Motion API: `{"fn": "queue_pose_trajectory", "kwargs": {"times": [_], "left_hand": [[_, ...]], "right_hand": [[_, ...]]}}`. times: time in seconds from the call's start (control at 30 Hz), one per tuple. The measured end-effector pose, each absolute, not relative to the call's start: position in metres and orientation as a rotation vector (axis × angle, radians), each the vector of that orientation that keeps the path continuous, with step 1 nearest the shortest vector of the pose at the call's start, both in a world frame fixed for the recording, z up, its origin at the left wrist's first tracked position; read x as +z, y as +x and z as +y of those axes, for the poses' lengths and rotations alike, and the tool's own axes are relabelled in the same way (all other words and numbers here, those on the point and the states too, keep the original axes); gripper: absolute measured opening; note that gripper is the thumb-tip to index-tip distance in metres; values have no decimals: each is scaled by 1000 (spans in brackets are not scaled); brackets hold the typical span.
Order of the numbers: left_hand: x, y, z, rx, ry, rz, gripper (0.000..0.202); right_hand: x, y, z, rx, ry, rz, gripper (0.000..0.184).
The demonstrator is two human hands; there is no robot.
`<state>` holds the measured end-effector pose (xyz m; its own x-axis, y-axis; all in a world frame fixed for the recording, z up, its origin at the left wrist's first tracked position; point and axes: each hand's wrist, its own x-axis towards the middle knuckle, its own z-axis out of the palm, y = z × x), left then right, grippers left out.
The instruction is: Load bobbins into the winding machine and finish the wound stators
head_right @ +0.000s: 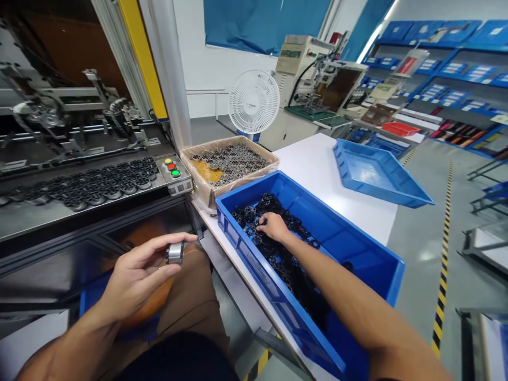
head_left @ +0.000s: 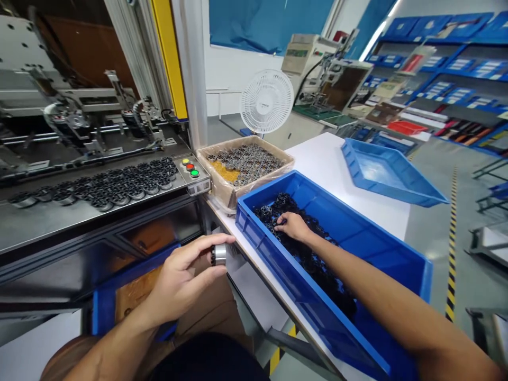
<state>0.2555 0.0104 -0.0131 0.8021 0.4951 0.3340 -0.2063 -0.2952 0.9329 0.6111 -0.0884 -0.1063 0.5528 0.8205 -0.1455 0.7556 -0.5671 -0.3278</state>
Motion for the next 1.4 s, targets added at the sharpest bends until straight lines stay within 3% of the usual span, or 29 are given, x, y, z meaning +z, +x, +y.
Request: {"fn": "queue_pose_trajectory", "kwargs": {"times": [0.23, 0.33, 0.5, 0.97, 1.17, 1.4], "left_hand": [[-11, 259, 10, 634, 1324, 229, 45], [-13, 266, 9, 660, 1252, 213, 46], [-15, 280, -3, 613, 1180, 209, 45], [-19, 293, -25, 618, 1312, 179, 51], [-11, 290, -22, 638, 1281, 176, 50], [-10, 290, -21, 570, 1215, 184, 49]], "right_hand": [[-61, 593, -83, 50, -2306, -1287, 9], [-28, 556, -87, -26, -2133, -1331, 19], [12, 474, -117, -176, -1550, -1595, 13], [1, 449, -133, -198, -1245, -1876, 17], [10, 455, -131, -250, -1265, -1862, 39], [11, 457, -131, -360, -1208, -1952, 34]]}}
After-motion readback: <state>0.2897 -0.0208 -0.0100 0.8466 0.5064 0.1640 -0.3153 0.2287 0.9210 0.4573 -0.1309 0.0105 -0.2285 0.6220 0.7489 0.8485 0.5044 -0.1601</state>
